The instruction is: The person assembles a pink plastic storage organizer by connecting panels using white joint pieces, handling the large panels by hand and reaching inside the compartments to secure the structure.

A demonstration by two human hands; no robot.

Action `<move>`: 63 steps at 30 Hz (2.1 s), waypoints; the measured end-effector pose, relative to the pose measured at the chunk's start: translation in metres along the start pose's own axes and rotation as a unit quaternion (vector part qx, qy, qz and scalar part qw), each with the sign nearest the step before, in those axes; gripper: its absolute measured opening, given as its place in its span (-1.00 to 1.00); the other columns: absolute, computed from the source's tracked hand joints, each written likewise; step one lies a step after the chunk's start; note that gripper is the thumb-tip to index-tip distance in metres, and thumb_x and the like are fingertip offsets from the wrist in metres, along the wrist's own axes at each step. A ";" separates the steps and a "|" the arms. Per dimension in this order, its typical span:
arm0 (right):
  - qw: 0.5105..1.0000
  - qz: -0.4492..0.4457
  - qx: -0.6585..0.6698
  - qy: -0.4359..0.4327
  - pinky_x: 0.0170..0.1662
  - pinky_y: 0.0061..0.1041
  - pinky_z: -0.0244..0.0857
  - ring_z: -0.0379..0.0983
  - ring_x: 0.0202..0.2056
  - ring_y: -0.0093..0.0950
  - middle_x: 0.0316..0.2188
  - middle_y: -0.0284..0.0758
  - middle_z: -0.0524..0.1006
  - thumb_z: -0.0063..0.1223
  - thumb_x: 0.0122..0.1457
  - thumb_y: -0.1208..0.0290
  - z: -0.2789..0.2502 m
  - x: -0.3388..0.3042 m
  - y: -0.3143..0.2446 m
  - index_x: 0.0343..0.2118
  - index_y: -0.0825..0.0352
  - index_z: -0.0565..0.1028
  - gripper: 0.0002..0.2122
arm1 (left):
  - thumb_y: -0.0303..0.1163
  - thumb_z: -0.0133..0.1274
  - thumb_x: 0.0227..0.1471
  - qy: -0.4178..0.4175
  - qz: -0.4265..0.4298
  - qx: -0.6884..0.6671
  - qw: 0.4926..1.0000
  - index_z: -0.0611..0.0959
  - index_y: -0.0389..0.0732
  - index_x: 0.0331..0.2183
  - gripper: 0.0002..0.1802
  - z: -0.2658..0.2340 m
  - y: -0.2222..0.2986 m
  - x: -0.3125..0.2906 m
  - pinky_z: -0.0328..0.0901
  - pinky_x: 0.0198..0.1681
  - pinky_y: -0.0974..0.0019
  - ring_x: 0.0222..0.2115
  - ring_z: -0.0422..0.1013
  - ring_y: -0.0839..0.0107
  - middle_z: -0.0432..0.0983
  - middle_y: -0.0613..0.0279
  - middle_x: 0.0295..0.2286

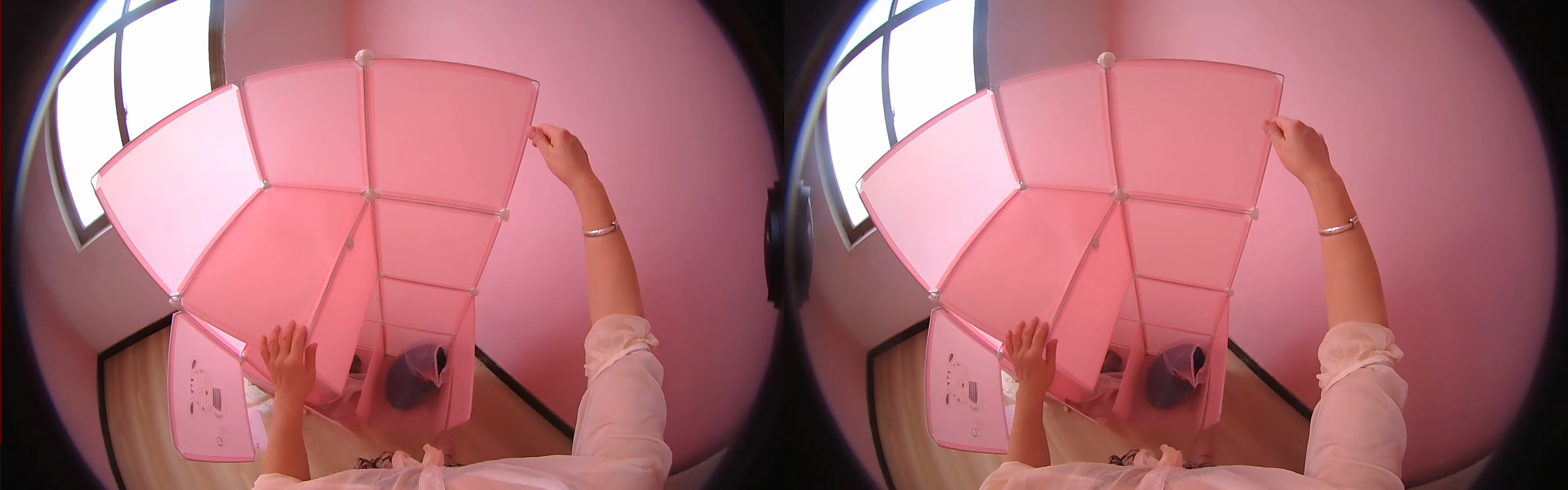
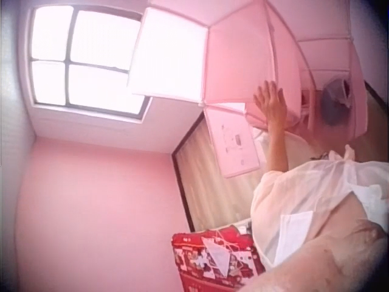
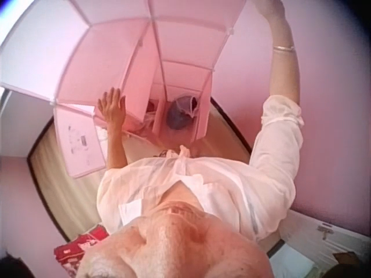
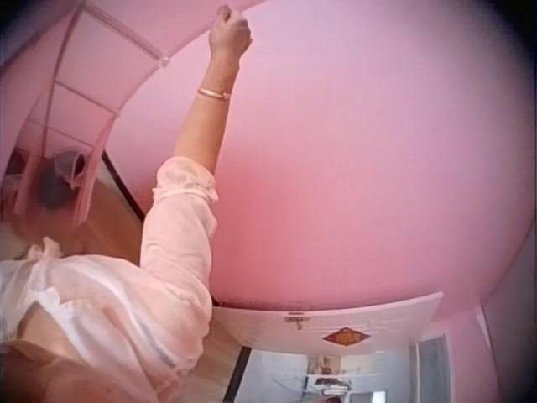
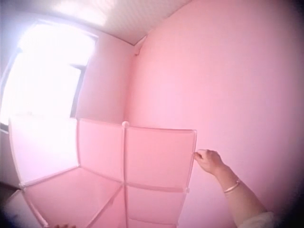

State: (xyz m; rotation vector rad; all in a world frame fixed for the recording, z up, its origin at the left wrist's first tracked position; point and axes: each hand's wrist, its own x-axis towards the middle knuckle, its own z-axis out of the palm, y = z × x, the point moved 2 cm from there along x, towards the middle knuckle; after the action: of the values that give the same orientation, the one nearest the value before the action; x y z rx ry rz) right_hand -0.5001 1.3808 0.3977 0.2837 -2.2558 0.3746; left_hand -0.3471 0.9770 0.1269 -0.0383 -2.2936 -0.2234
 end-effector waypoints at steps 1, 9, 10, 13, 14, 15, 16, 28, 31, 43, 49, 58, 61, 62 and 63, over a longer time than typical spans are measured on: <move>0.999 0.016 -0.028 -0.022 -0.36 -0.44 0.22 0.37 -0.49 -0.32 -0.58 -0.27 0.45 -0.22 0.08 0.20 -0.003 0.018 -0.012 -0.51 0.36 0.41 -0.70 | -0.31 -0.01 -0.17 -0.009 0.001 0.007 1.000 0.48 -0.19 -0.26 -0.66 -0.001 -0.001 0.000 -0.11 0.01 0.00 -0.11 0.16 0.11 0.34 0.14 -0.20; 0.955 -0.192 -0.107 0.201 -0.34 -0.39 0.26 0.40 -0.41 -0.35 -0.53 -0.33 0.48 -0.25 0.07 0.08 0.037 0.139 0.017 -0.46 0.27 0.44 -0.66 | -0.38 0.03 -0.22 -0.014 -0.048 0.055 0.997 0.47 -0.22 -0.29 -0.67 -0.001 0.018 0.002 -0.05 -0.01 -0.01 -0.13 0.18 0.08 0.33 0.10 -0.21; 0.972 -0.157 -0.109 0.137 -0.34 -0.38 0.27 0.40 -0.41 -0.34 -0.53 -0.31 0.48 -0.29 0.08 0.04 0.045 0.150 0.020 -0.45 0.27 0.44 -0.63 | -0.38 0.03 -0.22 -0.017 -0.051 0.080 0.995 0.47 -0.22 -0.28 -0.66 0.000 0.021 0.004 -0.05 -0.01 0.00 -0.13 0.18 0.08 0.33 0.10 -0.21; 0.988 -0.096 -0.111 0.052 -0.38 -0.37 0.28 0.41 -0.44 -0.34 -0.55 -0.29 0.48 -0.37 0.08 -0.02 0.063 0.165 0.018 -0.49 0.27 0.44 -0.56 | -0.40 0.03 -0.22 -0.058 -0.068 0.078 0.993 0.48 -0.25 -0.29 -0.67 -0.011 0.029 0.017 -0.04 0.00 0.07 -0.13 0.19 0.11 0.34 0.09 -0.22; 0.990 -0.066 -0.121 0.029 -0.43 -0.38 0.28 0.41 -0.46 -0.35 -0.58 -0.28 0.48 -0.40 0.08 -0.05 0.068 0.168 0.017 -0.55 0.28 0.44 -0.52 | -0.40 0.03 -0.22 -0.056 -0.070 0.084 0.992 0.48 -0.25 -0.29 -0.67 -0.014 0.028 0.026 -0.04 0.00 0.07 -0.13 0.19 0.11 0.34 0.09 -0.22; 0.991 -0.065 -0.116 0.032 -0.43 -0.38 0.28 0.41 -0.46 -0.35 -0.58 -0.28 0.48 -0.40 0.08 -0.05 0.067 0.169 0.015 -0.55 0.28 0.44 -0.52 | -0.38 0.03 -0.21 -0.076 -0.060 0.054 0.994 0.47 -0.25 -0.29 -0.67 -0.017 0.023 0.042 -0.03 -0.02 0.05 -0.14 0.20 0.11 0.35 0.08 -0.23; 0.985 -0.080 -0.149 0.045 -0.50 -0.40 0.27 0.40 -0.54 -0.35 -0.65 -0.28 0.46 -0.41 0.08 -0.07 0.068 0.170 0.014 -0.63 0.28 0.42 -0.50 | -0.37 0.03 -0.20 -0.101 -0.048 0.020 0.994 0.46 -0.25 -0.29 -0.67 -0.019 0.020 0.062 -0.02 -0.03 0.03 -0.15 0.21 0.11 0.35 0.08 -0.24; 0.925 -0.217 -0.174 0.257 -0.82 -0.56 0.00 0.10 -0.88 -0.46 -0.96 -0.35 0.18 -0.24 0.01 -0.07 0.057 0.137 0.003 -0.91 0.25 0.19 -0.47 | -0.01 -0.14 -0.07 0.210 0.177 -0.142 0.951 0.39 -0.09 -0.15 -0.53 0.022 0.073 0.473 0.17 -0.20 0.28 -0.29 0.30 0.25 0.30 0.18 -0.17; 0.914 -0.230 -0.191 0.276 -0.83 -0.57 -0.05 0.04 -0.90 -0.47 -0.97 -0.36 0.13 -0.21 0.01 -0.05 0.067 0.139 0.005 -0.92 0.24 0.14 -0.48 | 0.02 -0.18 -0.06 0.109 0.167 -0.190 0.961 0.47 -0.10 -0.31 -0.58 0.045 0.080 0.499 0.18 -0.28 0.28 -0.39 0.31 0.28 0.38 0.18 -0.33; 0.883 -0.251 -0.245 0.311 -0.84 -0.57 -0.06 0.07 -0.90 -0.43 -0.96 -0.32 0.15 -0.21 0.00 -0.05 0.067 0.138 0.003 -0.89 0.23 0.14 -0.50 | -0.13 -0.23 -0.06 0.227 0.125 -0.103 0.960 0.45 -0.25 -0.60 -0.62 0.074 0.086 0.528 0.18 -0.47 0.05 -0.51 0.32 -0.03 0.36 -0.11 -0.60; 0.911 -0.143 -0.326 0.206 -0.72 -0.56 0.14 0.23 -0.80 -0.47 -0.86 -0.34 0.30 -0.23 0.01 -0.05 0.061 0.130 -0.014 -0.78 0.28 0.31 -0.53 | -0.18 -0.23 -0.07 0.210 0.119 -0.096 0.966 0.46 -0.30 -0.61 -0.63 0.075 0.082 0.541 0.18 -0.48 0.08 -0.52 0.33 -0.03 0.36 -0.12 -0.60; 0.929 -0.199 -0.215 0.226 -0.57 -0.30 0.23 0.33 -0.69 -0.17 -0.81 -0.15 0.35 -0.18 0.01 0.00 0.059 0.146 0.019 -0.87 0.34 0.33 -0.49 | -0.26 -0.15 -0.05 0.121 0.073 -0.367 0.919 0.43 -0.28 -0.61 -0.71 0.060 0.087 0.508 0.11 -0.63 0.35 -0.66 0.20 0.47 0.27 0.28 -0.73; 0.945 -0.199 -0.157 0.207 -0.52 -0.28 0.24 0.35 -0.64 -0.16 -0.77 -0.14 0.38 -0.20 0.01 -0.01 0.067 0.148 0.011 -0.84 0.34 0.34 -0.50 | -0.21 -0.18 -0.03 0.148 0.114 -0.267 0.945 0.44 -0.22 -0.51 -0.73 0.059 0.057 0.518 0.19 -0.57 0.34 -0.64 0.25 0.44 0.33 0.30 -0.65; 0.945 -0.189 -0.172 0.204 -0.52 -0.28 0.24 0.35 -0.64 -0.16 -0.77 -0.14 0.38 -0.20 0.01 -0.01 0.067 0.148 0.008 -0.84 0.34 0.34 -0.50 | -0.07 -0.17 -0.03 0.172 0.112 -0.268 0.941 0.52 -0.15 -0.42 -0.64 0.065 0.042 0.529 0.16 -0.54 0.34 -0.65 0.23 0.52 0.38 0.33 -0.63; 0.941 -0.197 -0.176 0.209 -0.50 -0.29 0.25 0.36 -0.61 -0.16 -0.74 -0.13 0.39 -0.19 0.01 -0.01 0.065 0.148 0.008 -0.79 0.35 0.36 -0.52 | -0.06 -0.17 -0.03 0.160 0.088 -0.239 0.954 0.51 -0.15 -0.36 -0.62 0.070 0.033 0.538 0.17 -0.50 0.38 -0.60 0.23 0.58 0.40 0.38 -0.56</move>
State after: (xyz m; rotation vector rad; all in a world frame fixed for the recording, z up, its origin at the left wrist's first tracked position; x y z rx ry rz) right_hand -0.6430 1.3527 0.4677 0.4134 -1.7508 -0.1714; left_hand -0.7553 0.9979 0.4856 -0.4226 -1.8563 -0.6388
